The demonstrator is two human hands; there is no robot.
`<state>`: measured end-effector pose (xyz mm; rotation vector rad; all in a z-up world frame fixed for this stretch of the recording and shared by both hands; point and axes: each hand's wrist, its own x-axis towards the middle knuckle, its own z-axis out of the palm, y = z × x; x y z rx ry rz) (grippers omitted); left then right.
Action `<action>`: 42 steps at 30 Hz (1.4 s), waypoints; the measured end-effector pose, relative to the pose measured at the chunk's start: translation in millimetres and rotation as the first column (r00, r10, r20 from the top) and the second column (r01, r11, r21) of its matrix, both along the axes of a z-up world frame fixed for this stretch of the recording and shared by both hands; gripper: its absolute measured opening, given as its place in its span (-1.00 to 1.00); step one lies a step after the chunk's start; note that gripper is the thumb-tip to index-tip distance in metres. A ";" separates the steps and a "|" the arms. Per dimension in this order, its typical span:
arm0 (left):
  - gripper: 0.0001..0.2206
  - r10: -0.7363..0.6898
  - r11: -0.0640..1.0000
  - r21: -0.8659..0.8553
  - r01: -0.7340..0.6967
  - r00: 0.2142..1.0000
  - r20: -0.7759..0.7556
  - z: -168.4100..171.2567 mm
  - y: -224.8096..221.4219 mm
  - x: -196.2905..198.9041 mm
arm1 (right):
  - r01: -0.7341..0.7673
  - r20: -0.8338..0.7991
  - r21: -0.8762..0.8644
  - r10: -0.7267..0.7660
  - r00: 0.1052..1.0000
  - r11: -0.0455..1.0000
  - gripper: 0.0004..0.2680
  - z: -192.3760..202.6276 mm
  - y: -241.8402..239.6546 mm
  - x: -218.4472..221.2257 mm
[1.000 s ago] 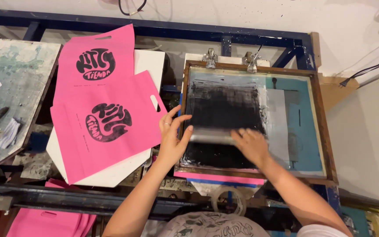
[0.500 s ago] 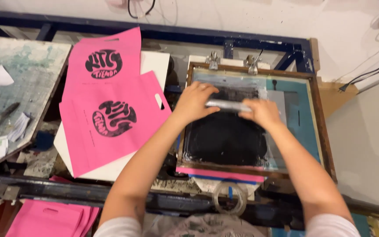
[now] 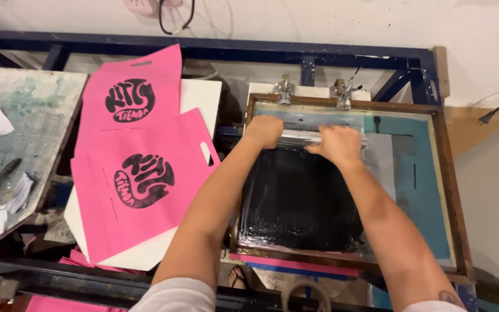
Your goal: Screen printing a black logo onto pink plastic bags using a manual screen printing press and squeegee.
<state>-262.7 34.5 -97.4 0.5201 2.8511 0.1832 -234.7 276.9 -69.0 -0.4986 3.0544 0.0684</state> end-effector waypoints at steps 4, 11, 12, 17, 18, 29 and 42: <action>-0.97 -0.132 0.991 0.013 0.133 0.990 -0.043 15.7 -1.3 25.3 | -0.109 -0.332 0.013 0.108 0.937 0.994 -0.51 -35.2 12.3 13.1; -0.96 -0.175 0.981 0.080 0.175 0.985 -0.014 20.2 -0.1 57.8 | -0.140 -0.467 0.051 0.147 0.872 0.989 -0.48 -43.6 21.9 48.2; -0.96 -0.173 0.982 0.074 0.174 0.985 -0.024 22.4 1.9 62.8 | -0.145 -0.471 0.047 0.150 0.869 0.988 -0.48 -42.7 23.5 55.0; -0.92 -0.188 0.976 0.100 0.192 0.981 -0.053 20.2 -0.6 96.7 | -0.171 -0.419 0.025 0.166 0.893 0.985 -0.48 -23.4 23.0 94.0; -0.92 -0.193 0.973 0.121 0.199 0.980 -0.056 21.1 -0.6 105.4 | -0.173 -0.403 0.026 0.169 0.900 0.985 -0.49 -17.7 22.1 104.5; -0.92 -0.172 0.964 0.187 0.189 0.980 -0.102 6.0 2.1 221.1 | -0.228 -0.424 0.070 0.236 0.874 0.971 -0.53 -29.5 34.0 211.7; -0.93 -0.152 0.986 0.058 0.154 0.987 -0.046 38.0 16.8 284.1 | -0.275 -0.410 0.036 0.265 0.873 0.961 -0.54 -19.1 38.9 261.3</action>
